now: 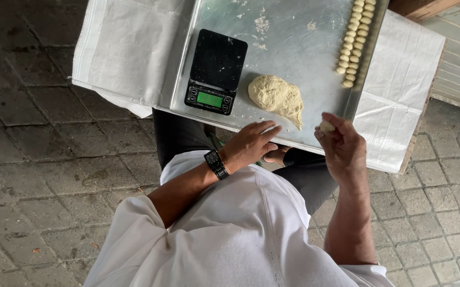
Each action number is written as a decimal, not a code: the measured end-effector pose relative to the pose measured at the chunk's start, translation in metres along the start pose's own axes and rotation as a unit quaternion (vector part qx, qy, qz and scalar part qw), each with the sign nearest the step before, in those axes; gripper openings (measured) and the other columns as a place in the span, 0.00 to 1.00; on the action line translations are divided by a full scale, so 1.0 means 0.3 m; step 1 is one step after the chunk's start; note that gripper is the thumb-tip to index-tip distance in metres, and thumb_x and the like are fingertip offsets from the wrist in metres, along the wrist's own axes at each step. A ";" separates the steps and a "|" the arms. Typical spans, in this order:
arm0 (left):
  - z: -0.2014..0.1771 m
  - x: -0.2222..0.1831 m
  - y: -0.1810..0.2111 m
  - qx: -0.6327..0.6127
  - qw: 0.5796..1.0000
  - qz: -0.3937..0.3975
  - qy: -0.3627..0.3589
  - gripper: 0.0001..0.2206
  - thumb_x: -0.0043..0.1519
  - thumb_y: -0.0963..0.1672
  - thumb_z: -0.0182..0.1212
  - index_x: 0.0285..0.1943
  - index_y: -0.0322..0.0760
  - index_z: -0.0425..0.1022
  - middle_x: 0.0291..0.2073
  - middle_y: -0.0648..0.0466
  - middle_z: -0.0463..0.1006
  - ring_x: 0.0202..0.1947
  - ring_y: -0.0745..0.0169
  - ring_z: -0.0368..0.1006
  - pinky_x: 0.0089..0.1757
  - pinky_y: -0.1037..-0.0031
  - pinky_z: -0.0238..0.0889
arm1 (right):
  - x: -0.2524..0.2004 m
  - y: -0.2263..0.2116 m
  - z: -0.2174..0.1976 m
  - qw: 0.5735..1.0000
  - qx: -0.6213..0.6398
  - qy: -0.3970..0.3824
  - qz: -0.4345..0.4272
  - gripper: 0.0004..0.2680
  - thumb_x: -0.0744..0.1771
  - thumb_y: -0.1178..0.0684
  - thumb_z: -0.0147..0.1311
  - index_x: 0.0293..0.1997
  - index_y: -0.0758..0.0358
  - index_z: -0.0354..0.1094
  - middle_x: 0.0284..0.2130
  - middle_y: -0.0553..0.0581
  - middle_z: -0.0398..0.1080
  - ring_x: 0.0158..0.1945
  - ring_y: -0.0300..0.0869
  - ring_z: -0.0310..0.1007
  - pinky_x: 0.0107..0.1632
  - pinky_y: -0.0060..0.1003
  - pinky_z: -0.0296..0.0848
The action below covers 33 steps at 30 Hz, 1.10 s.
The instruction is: The person is portioning a large mass of dough into smaller pieces by weighing them on a digital scale and rolling them into uniform balls.
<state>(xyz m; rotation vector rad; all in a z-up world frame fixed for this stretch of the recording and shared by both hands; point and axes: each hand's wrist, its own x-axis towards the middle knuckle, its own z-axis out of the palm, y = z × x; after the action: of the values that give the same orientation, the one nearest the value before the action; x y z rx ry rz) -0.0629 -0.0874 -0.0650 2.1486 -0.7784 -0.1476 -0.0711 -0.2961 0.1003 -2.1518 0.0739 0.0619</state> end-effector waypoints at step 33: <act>-0.097 -0.084 0.043 -0.745 0.581 -0.324 0.052 0.14 0.69 0.49 0.60 0.59 0.42 0.78 0.50 0.52 0.83 0.50 0.61 0.80 0.49 0.70 0.76 | 0.061 0.191 0.355 0.973 0.027 -0.135 -0.184 0.09 0.68 0.54 0.61 0.53 0.60 0.76 0.54 0.63 0.72 0.57 0.69 0.70 0.52 0.63 0.75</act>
<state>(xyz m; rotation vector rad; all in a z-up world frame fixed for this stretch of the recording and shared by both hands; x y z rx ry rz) -0.0789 -0.0594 -0.0403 0.6106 0.3383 -0.7393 -0.0588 -0.2389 -0.0073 -2.0504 -0.4755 0.1343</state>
